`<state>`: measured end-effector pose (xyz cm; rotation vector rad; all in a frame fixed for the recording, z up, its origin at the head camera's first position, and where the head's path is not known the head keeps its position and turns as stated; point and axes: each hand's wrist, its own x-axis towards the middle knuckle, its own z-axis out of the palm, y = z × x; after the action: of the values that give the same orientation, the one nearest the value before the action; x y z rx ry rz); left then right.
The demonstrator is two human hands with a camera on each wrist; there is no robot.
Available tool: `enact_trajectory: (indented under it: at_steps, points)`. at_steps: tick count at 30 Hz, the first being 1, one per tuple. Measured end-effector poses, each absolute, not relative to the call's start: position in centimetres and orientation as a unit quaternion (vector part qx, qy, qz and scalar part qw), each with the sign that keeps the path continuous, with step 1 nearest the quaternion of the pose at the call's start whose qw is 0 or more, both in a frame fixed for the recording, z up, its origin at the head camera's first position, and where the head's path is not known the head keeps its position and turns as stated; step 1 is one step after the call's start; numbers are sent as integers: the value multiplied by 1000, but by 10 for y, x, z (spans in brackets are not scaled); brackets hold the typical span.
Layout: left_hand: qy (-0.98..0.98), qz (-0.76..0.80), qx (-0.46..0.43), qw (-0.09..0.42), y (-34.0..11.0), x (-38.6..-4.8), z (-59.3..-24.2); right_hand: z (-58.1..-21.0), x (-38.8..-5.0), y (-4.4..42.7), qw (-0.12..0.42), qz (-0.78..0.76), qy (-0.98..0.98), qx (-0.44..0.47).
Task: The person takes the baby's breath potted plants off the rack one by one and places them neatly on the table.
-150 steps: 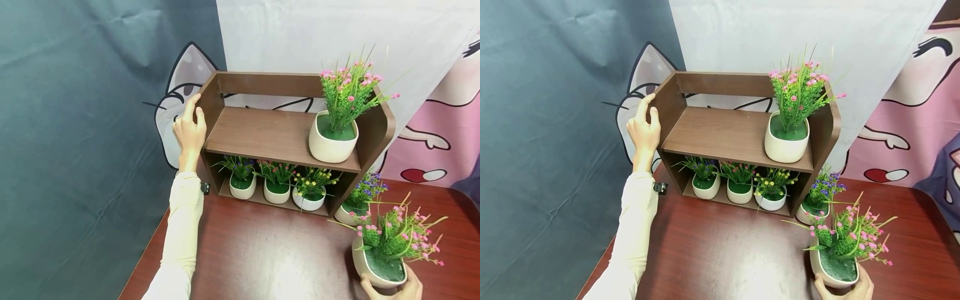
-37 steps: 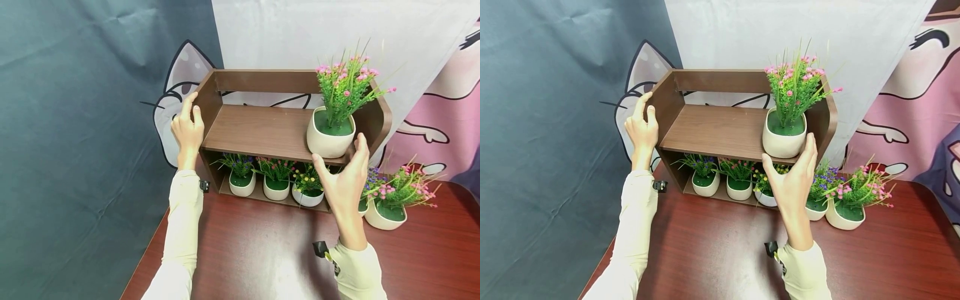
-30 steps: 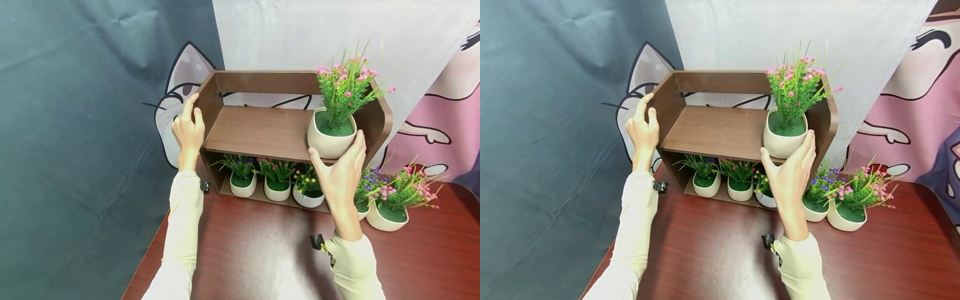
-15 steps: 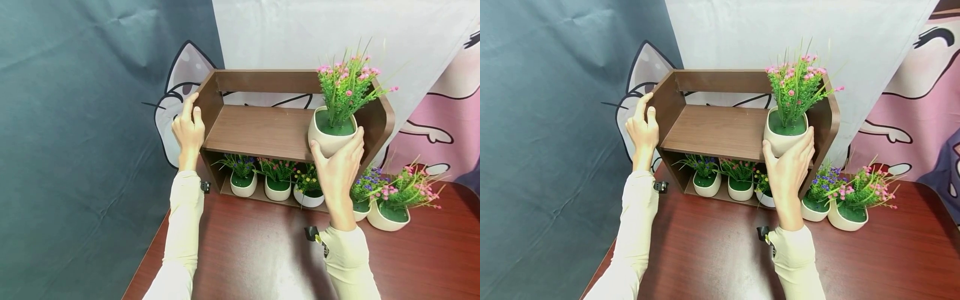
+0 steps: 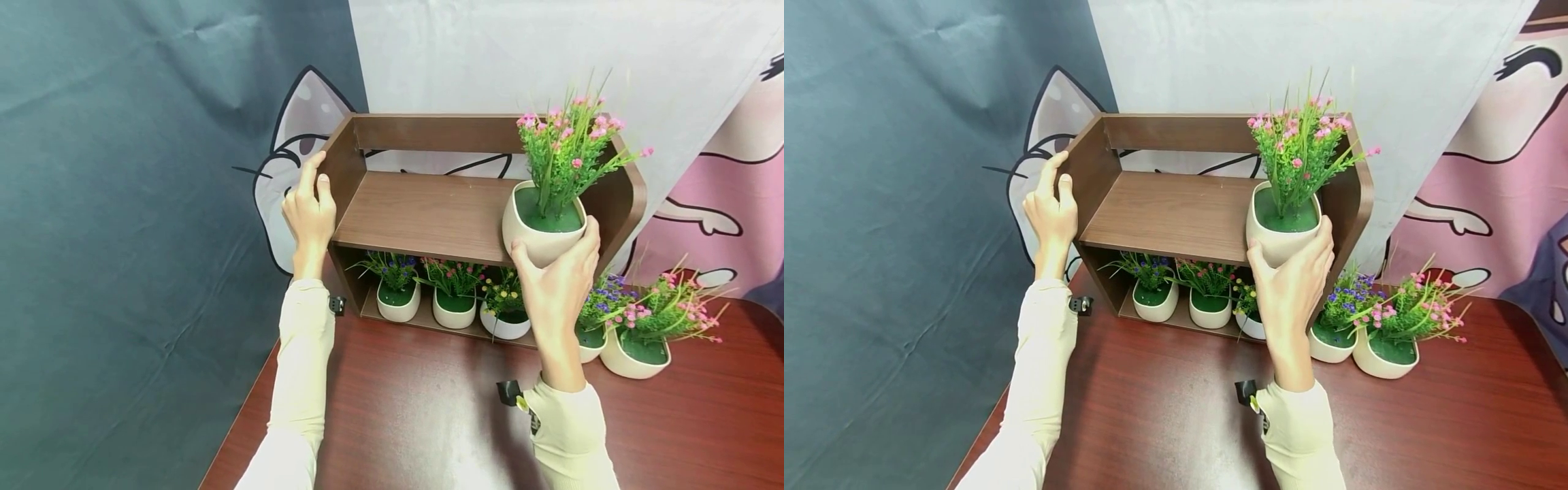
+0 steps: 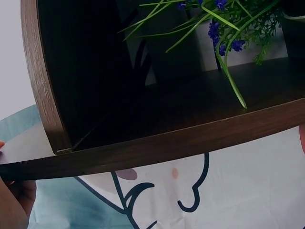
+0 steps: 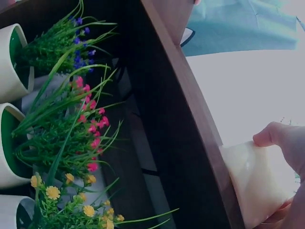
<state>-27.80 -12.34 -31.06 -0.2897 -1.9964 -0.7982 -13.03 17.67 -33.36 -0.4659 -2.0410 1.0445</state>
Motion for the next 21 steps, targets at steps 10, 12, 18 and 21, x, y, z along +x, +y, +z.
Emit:
enact_trajectory:
  at_steps: [10, 12, 18, 21]
  points:
    - [-812, -324, -112, 472, -125, -277, -311, -337, -98, 172, 423, 416, -792, -141]
    - [-812, -323, -112, 473, -126, -278, -310, -340, -92, 172, 437, 420, -785, -130]
    - [-812, -325, -109, 472, -125, -278, -311, -353, -73, 175, 465, 427, -768, -109]
    - [-814, -327, -108, 467, -123, -279, -311, -360, -62, 176, 474, 429, -759, -124]
